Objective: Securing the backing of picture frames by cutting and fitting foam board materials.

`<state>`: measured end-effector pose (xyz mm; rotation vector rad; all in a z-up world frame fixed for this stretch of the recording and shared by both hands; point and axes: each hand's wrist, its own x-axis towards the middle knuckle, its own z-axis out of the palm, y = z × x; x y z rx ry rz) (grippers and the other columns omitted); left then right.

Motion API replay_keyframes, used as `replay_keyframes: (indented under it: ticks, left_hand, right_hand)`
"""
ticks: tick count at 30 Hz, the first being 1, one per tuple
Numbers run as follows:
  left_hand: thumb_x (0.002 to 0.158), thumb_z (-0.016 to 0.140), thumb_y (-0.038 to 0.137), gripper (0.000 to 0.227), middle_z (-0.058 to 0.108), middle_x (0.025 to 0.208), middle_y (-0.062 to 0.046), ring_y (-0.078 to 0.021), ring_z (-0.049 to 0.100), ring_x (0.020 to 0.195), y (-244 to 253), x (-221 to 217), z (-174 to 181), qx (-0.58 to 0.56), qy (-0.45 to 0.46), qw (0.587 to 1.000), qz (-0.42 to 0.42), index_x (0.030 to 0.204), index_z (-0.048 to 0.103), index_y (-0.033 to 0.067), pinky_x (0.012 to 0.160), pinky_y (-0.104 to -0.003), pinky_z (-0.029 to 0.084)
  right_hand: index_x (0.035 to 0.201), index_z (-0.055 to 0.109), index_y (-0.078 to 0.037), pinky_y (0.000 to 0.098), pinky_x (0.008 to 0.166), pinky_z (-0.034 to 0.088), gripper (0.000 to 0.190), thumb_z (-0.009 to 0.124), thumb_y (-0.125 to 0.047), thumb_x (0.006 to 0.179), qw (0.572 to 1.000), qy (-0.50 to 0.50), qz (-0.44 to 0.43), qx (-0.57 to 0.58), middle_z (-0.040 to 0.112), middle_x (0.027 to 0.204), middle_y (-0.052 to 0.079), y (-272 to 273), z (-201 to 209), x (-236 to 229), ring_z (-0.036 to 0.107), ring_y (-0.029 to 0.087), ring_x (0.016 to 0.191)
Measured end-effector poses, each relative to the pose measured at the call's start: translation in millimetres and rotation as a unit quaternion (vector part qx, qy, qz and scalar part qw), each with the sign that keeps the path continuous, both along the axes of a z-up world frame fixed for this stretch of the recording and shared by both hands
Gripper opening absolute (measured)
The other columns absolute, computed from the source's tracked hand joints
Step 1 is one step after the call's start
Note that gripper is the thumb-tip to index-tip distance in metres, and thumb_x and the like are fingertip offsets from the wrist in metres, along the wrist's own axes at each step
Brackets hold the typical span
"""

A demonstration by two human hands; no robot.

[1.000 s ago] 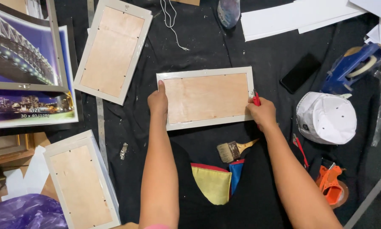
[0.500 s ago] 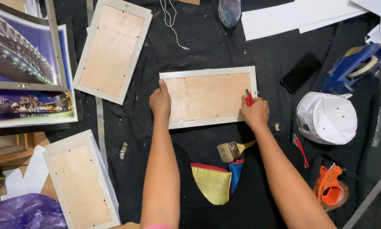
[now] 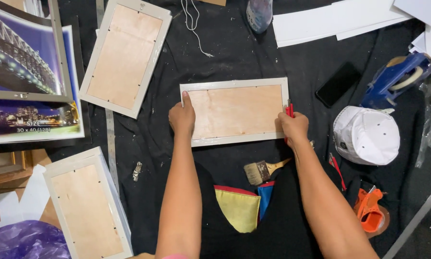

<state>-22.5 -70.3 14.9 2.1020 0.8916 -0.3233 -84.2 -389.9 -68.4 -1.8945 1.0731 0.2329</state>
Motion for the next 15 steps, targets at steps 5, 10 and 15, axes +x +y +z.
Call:
replay_keyframes:
  ticks: [5,10,15]
  left_hand:
    - [0.101,0.041,0.067,0.08,0.062,0.127,-0.031,-0.0453,0.059,0.125,2.2,0.2,-12.1,0.032,0.02,0.999,-0.029,0.134,0.065,-0.0014,0.101,-0.054,0.049]
    - [0.092,0.065,0.059,0.09,0.048,0.137,-0.031,-0.0461,0.047,0.126,-24.9,-0.5,-0.9,0.169,0.031,0.974,-0.144,0.153,0.041,-0.0026,0.103,-0.059,0.038]
    - [0.082,0.082,0.049,0.099,0.038,0.154,-0.026,-0.0439,0.035,0.143,-80.8,-18.1,9.4,0.123,-0.036,0.895,-0.427,0.159,0.038,0.006,0.117,-0.057,0.03]
  right_hand:
    - [0.095,0.073,0.001,0.0377,0.066,0.051,0.031,0.068,-0.021,0.074,1.0,-0.018,-0.01,0.007,0.066,0.079,0.013,-4.1,-8.1,-0.9,0.063,0.022,0.078]
    - [0.099,0.074,0.002,0.0376,0.064,0.052,0.034,0.069,-0.021,0.075,1.0,-0.016,0.019,0.014,0.066,0.079,0.015,-15.7,9.3,-1.3,0.064,0.023,0.074]
    - [0.097,0.073,-0.001,0.0386,0.057,0.048,0.03,0.071,-0.024,0.078,0.999,-0.017,0.05,-0.01,0.064,0.072,0.014,-27.0,52.0,-16.7,0.061,0.027,0.057]
